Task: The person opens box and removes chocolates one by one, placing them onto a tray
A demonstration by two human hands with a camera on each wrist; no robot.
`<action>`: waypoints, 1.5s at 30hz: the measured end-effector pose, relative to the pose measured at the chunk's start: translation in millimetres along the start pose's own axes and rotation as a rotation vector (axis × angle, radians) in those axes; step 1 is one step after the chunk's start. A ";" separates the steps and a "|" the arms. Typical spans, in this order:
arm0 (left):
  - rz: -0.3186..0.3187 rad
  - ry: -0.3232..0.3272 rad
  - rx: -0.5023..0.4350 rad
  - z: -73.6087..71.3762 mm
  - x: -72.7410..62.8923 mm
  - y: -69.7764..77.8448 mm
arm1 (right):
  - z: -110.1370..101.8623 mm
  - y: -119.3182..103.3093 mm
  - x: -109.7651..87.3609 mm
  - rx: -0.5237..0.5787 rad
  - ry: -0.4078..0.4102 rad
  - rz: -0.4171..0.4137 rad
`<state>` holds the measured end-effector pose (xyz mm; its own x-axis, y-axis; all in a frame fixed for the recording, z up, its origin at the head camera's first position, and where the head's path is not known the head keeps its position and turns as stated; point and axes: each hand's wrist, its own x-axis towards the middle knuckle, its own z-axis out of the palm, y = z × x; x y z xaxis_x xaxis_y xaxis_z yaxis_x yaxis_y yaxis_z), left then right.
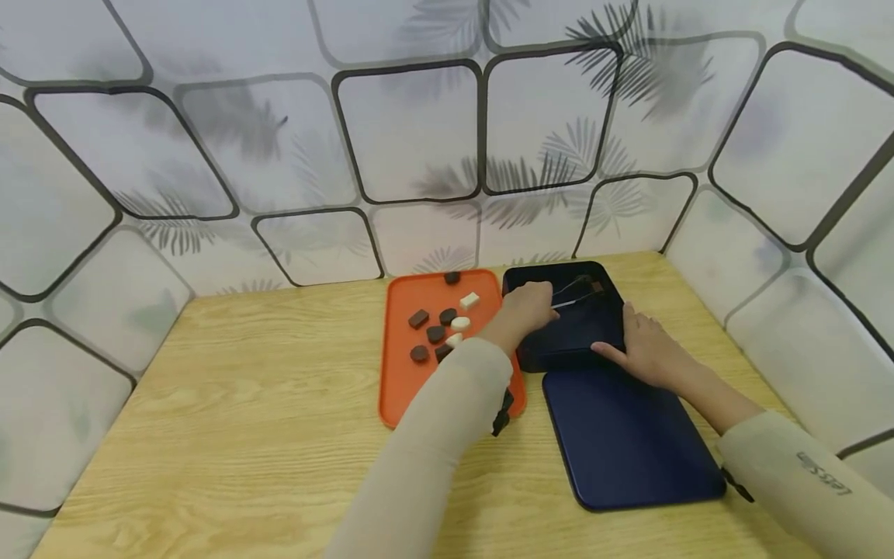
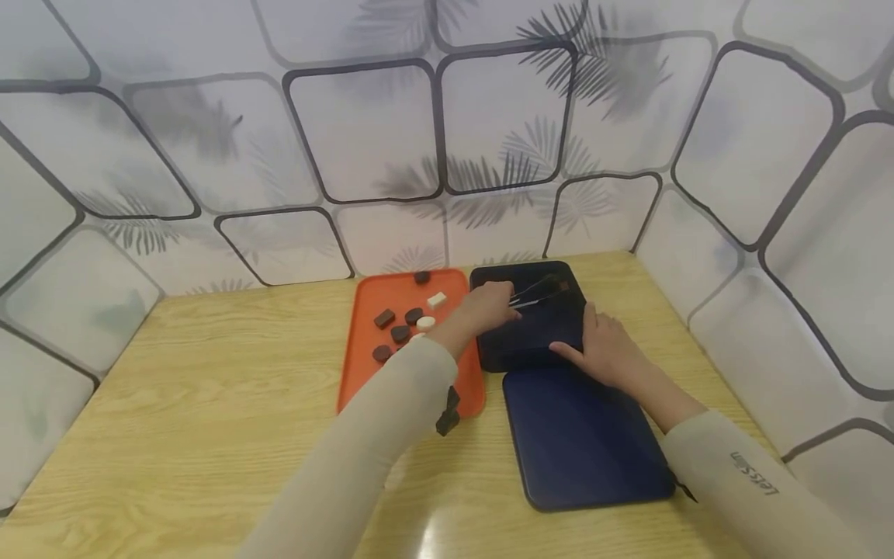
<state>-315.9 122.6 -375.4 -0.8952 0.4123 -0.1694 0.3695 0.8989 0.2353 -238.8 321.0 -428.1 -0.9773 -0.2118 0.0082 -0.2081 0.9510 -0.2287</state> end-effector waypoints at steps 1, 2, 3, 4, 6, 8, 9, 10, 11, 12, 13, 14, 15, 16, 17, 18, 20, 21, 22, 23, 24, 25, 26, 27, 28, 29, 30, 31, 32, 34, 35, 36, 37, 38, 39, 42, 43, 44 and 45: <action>0.000 0.007 0.000 -0.2 0.6 0.3 | 0.1 0.2 0.8 0.002 -0.001 -0.002; 0.000 0.012 0.001 -0.5 1.1 0.7 | -0.2 -0.1 1.4 0.006 0.003 -0.006; 0.003 0.017 0.005 -1.0 1.5 0.9 | -0.3 -0.3 2.1 0.009 0.009 -0.010; 0.013 0.017 0.013 -1.3 2.1 0.9 | -0.7 -0.7 2.6 0.010 0.017 -0.015; 0.031 0.005 0.033 -2.4 2.5 0.8 | -1.3 -0.7 3.3 0.011 0.029 -0.017; 0.053 -0.012 0.054 -3.8 1.9 0.0 | -1.9 -0.7 3.1 0.010 0.033 -0.016; 0.061 -0.021 0.063 -4.7 1.0 -0.3 | -1.9 -0.6 2.9 0.009 0.031 -0.015; 0.065 -0.029 0.072 -5.7 0.0 -0.4 | -2.1 -0.9 2.6 0.008 0.027 -0.014; 0.063 -0.028 0.075 -6.7 -1.2 -0.3 | -1.9 -0.6 2.3 0.009 0.024 -0.013; 0.063 -0.018 0.077 -7.6 -2.5 -0.3 | -1.8 -0.4 2.1 0.010 0.024 -0.014; 0.055 -0.009 0.074 -8.2 -3.5 0.4 | -1.8 -0.4 1.8 0.011 0.025 -0.014; 0.048 0.003 0.073 -8.8 -4.7 1.4 | -1.7 -0.3 1.6 0.013 0.028 -0.017; 0.037 0.017 0.068 -9.3 -5.7 2.8 | -1.7 -0.3 1.3 0.014 0.034 -0.020; 0.026 0.033 0.065 -9.2 -6.5 4.6 | -1.5 -0.2 1.2 0.016 0.039 -0.021; 0.014 0.049 0.061 -8.6 -7.1 6.5 | -1.0 0.2 1.4 0.016 0.044 -0.025; 0.002 0.060 0.063 -7.4 -7.6 8.8 | -0.5 0.2 1.5 0.017 0.045 -0.027; -0.021 0.079 0.086 -3.3 -7.7 14.1 | 0.6 -0.2 1.9 0.024 0.044 -0.031; -0.033 0.090 0.101 -0.4 -7.2 16.9 | 1.2 -0.7 2.2 0.027 0.039 -0.032; -0.041 0.098 0.128 3.1 -6.5 19.7 | 1.6 -1.3 2.4 0.030 0.035 -0.032; -0.049 0.107 0.154 7.1 -5.4 22.2 | 1.9 -1.7 2.6 0.034 0.031 -0.033; -0.059 0.116 0.177 10.9 -4.2 24.9 | 1.9 -2.4 2.7 0.038 0.027 -0.032; -0.066 0.126 0.200 14.4 -2.9 27.4 | 1.7 -3.2 2.9 0.041 0.027 -0.032; -0.070 0.137 0.222 17.7 -1.5 29.5 | 1.2 -4.0 3.0 0.043 0.028 -0.032; -0.070 0.147 0.244 20.3 -0.5 31.2 | 0.7 -4.5 3.4 0.044 0.030 -0.033; -0.071 0.156 0.260 22.3 0.4 32.6 | 0.0 -5.0 3.6 0.043 0.033 -0.035; -0.067 0.165 0.274 23.6 1.1 33.6 | -0.7 -5.4 3.9 0.044 0.039 -0.039; -0.061 0.171 0.283 24.1 1.6 34.4 | -1.6 -5.8 4.0 0.041 0.042 -0.039; -0.051 0.174 0.289 23.8 1.9 34.4 | -2.5 -6.0 4.1 0.038 0.044 -0.040; -0.044 0.173 0.291 22.9 2.0 33.9 | -3.3 -5.9 4.1 0.037 0.045 -0.040; -0.035 0.162 0.281 19.4 1.8 31.3 | -4.5 -5.2 3.6 0.034 0.033 -0.031; -0.029 0.153 0.272 17.5 1.8 29.6 | -4.7 -4.6 3.2 0.032 0.025 -0.024; -0.023 0.140 0.264 15.1 1.5 27.7 | -4.9 -3.9 2.7 0.033 0.016 -0.018; -0.014 0.128 0.252 12.8 1.0 25.6 | -4.7 -3.0 2.3 0.033 0.008 -0.012; -0.005 0.111 0.242 10.7 0.4 23.5 | -4.5 -2.2 1.9 0.033 0.000 -0.007; 0.008 0.095 0.232 9.0 -0.3 21.4 | -4.1 -1.2 1.6 0.030 -0.006 -0.002; 0.056 0.052 0.209 3.5 -3.6 14.7 | -2.1 1.5 1.2 0.026 -0.003 0.001; 0.071 0.040 0.203 1.5 -5.2 12.1 | -1.4 2.2 1.2 0.022 -0.006 0.003; 0.088 0.030 0.199 0.0 -6.5 9.2 | -0.7 2.6 1.3 0.020 -0.009 0.004; 0.105 0.020 0.195 -1.6 -7.5 6.4 | 0.1 3.1 1.5 0.019 -0.012 0.005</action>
<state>-307.3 125.0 -371.1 -0.8533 0.5037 -0.1346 0.5002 0.8637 0.0610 -241.0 323.6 -428.9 -0.9778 -0.2096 -0.0049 -0.2020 0.9478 -0.2468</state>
